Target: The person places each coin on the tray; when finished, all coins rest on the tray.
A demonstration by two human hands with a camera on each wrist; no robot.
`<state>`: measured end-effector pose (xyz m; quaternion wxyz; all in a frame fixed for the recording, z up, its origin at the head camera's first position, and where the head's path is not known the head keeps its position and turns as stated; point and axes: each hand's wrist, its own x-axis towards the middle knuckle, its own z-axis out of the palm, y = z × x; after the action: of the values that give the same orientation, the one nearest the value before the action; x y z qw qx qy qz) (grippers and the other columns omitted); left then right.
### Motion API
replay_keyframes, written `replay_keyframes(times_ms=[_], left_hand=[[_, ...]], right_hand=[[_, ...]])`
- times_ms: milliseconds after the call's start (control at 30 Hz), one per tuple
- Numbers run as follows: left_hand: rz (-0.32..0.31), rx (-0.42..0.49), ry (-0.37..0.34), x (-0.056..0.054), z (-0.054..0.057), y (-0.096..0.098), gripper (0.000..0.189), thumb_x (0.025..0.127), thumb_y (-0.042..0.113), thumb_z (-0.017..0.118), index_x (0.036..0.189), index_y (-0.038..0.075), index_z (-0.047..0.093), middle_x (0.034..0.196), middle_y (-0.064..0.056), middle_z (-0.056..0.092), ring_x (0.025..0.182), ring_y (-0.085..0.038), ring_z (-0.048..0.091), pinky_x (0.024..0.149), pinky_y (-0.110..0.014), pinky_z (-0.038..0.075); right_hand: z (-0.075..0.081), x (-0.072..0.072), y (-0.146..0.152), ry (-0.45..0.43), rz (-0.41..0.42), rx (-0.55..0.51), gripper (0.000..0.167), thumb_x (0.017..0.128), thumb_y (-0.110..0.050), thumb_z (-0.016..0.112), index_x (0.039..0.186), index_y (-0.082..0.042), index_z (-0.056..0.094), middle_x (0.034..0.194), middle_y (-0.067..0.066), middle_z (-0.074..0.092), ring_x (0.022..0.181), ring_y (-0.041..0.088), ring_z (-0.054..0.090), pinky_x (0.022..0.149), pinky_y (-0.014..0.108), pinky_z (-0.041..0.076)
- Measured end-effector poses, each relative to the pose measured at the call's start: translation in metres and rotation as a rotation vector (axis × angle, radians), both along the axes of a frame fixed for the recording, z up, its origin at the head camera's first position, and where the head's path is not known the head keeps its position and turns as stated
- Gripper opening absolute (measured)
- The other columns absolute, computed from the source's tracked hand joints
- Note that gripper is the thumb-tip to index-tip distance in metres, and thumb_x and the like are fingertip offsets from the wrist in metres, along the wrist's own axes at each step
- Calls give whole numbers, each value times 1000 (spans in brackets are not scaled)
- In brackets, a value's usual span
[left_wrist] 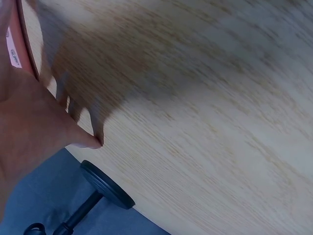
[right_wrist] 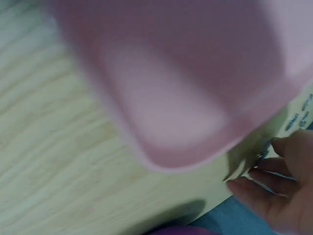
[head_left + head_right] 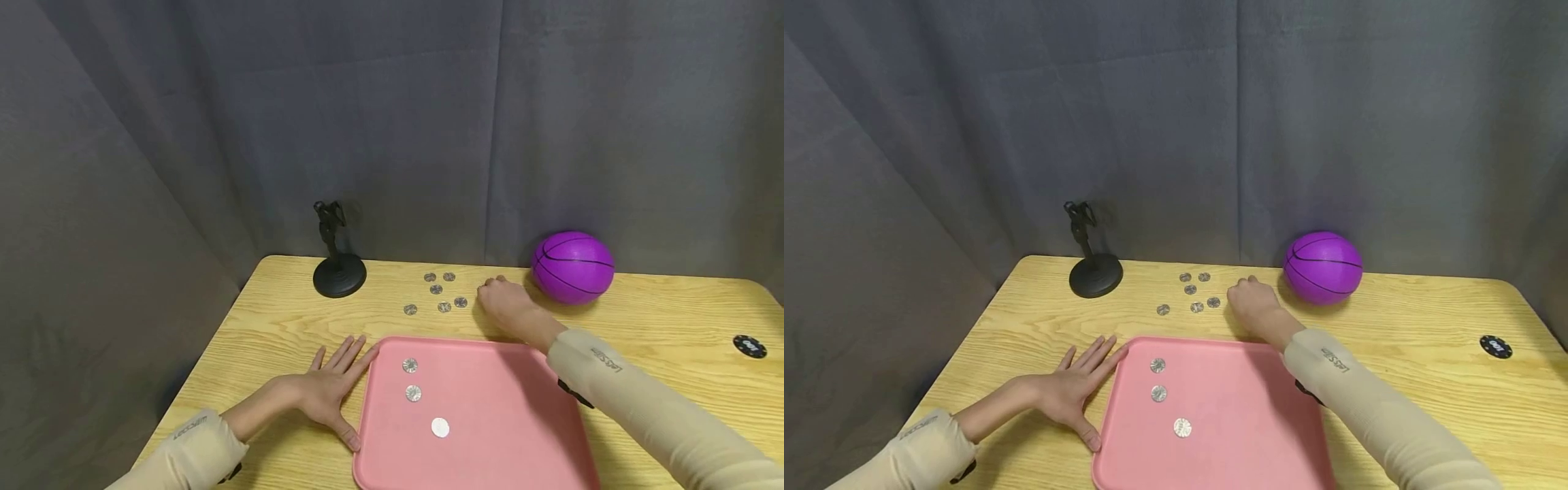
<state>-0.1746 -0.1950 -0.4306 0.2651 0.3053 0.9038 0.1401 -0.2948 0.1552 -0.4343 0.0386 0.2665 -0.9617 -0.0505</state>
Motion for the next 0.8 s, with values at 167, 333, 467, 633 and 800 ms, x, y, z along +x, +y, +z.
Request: replay_keyframes(times_ms=[167, 333, 467, 633, 800], left_hand=[[-3, 25, -3, 0, 0, -3, 140, 60, 71, 79, 156, 26, -13, 160, -14, -19, 145, -33, -21, 107, -68, -10], [-1, 21, 12, 0, 0, -1, 140, 60, 69, 80, 156, 28, -12, 161, -12, -18, 145, -31, -20, 108, -67, -9], [5, 10, 24, 2, 0, 0, 139, 60, 66, 82, 156, 28, -11, 161, -11, -17, 146, -30, -18, 108, -67, -7], [4, -4, 35, 2, 0, 0, 138, 60, 68, 81, 156, 29, -10, 161, -11, -17, 146, -29, -17, 109, -67, -6], [9, 5, 39, 3, 1, 1, 138, 61, 66, 82, 157, 28, -10, 161, -11, -16, 146, -30, -17, 109, -67, -6]], right_hand=[[-2, -4, 5, 34, -40, -164, 11, 82, 4, 66, 75, -5, 66, 79, 11, 61, 79, 33, 61, 66, 47, 55], [-3, -10, 12, 17, -106, -284, 12, 83, -14, 77, 77, -9, 68, 78, 8, 61, 80, 32, 64, 64, 49, 55], [-1, -12, 14, -17, -156, -286, 9, 84, -17, 78, 89, -12, 72, 86, 9, 66, 87, 32, 66, 66, 51, 55], [3, -15, 13, -64, -161, -234, 9, 84, -14, 76, 86, -11, 69, 87, 9, 66, 87, 30, 66, 65, 52, 55], [8, -20, 15, -138, -162, -199, 11, 83, -12, 71, 81, -8, 61, 81, 8, 63, 80, 27, 63, 62, 49, 53]])
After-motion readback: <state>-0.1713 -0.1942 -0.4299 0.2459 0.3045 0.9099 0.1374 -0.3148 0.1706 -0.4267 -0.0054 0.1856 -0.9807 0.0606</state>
